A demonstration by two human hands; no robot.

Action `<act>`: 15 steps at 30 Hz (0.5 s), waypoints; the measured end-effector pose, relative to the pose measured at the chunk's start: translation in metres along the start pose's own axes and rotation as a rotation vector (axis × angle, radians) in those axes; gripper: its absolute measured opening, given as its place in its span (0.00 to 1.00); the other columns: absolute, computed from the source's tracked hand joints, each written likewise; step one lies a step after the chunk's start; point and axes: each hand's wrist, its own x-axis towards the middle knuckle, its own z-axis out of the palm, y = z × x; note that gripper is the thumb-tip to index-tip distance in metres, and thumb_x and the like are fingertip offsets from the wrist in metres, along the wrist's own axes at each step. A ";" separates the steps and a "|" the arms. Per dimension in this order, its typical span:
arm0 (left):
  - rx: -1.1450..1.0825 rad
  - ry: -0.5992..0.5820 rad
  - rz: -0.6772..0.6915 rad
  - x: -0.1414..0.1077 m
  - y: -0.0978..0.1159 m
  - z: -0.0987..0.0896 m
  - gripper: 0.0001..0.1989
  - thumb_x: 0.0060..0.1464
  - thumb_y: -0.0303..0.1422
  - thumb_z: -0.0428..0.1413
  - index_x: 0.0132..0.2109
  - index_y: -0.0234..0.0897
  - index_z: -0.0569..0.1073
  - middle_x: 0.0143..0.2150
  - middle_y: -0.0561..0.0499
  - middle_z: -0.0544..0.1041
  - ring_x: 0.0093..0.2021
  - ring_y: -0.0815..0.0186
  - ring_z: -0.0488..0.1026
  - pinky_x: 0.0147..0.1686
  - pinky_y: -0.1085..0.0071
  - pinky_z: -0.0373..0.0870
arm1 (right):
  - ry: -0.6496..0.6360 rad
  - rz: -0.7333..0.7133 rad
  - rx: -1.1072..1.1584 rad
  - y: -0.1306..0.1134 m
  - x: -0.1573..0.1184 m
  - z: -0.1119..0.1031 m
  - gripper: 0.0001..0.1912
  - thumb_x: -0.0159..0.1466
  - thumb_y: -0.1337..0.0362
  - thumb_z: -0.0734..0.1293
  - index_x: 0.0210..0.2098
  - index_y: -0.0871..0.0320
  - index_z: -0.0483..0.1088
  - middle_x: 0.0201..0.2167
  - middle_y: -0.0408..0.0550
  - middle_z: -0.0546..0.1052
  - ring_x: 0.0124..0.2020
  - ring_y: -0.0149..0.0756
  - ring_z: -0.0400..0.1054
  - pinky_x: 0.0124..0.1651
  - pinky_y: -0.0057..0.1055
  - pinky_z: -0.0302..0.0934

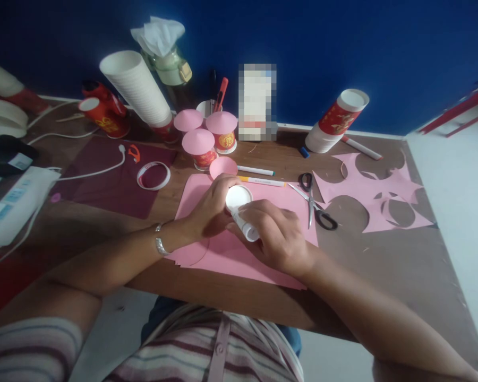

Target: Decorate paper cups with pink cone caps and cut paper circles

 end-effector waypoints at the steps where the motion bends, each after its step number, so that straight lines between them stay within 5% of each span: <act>1: 0.000 -0.001 0.003 0.000 0.001 0.000 0.26 0.60 0.44 0.59 0.58 0.37 0.62 0.54 0.37 0.71 0.56 0.50 0.71 0.50 0.51 0.77 | -0.007 -0.009 -0.006 -0.001 0.000 0.000 0.16 0.64 0.65 0.75 0.48 0.56 0.70 0.35 0.48 0.82 0.35 0.39 0.79 0.32 0.32 0.73; 7: -0.031 -0.025 -0.054 0.002 0.010 -0.004 0.25 0.56 0.33 0.61 0.57 0.38 0.62 0.54 0.38 0.71 0.53 0.52 0.72 0.48 0.52 0.77 | -0.087 -0.011 -0.019 -0.008 -0.005 0.001 0.12 0.67 0.64 0.72 0.48 0.55 0.69 0.35 0.46 0.82 0.32 0.35 0.78 0.29 0.29 0.70; 11: -0.059 0.006 -0.035 0.002 0.007 -0.004 0.25 0.58 0.38 0.61 0.58 0.36 0.63 0.54 0.38 0.68 0.54 0.52 0.70 0.50 0.53 0.76 | -0.077 -0.041 0.065 -0.010 -0.003 -0.003 0.15 0.65 0.67 0.74 0.49 0.58 0.70 0.36 0.48 0.83 0.35 0.37 0.79 0.32 0.30 0.73; 15: -0.167 -0.017 -0.056 0.006 0.002 -0.009 0.33 0.53 0.49 0.66 0.59 0.37 0.66 0.55 0.38 0.67 0.57 0.50 0.69 0.57 0.48 0.72 | -0.006 0.122 0.105 -0.005 0.008 -0.013 0.11 0.64 0.64 0.74 0.44 0.55 0.72 0.32 0.46 0.82 0.32 0.39 0.79 0.31 0.33 0.72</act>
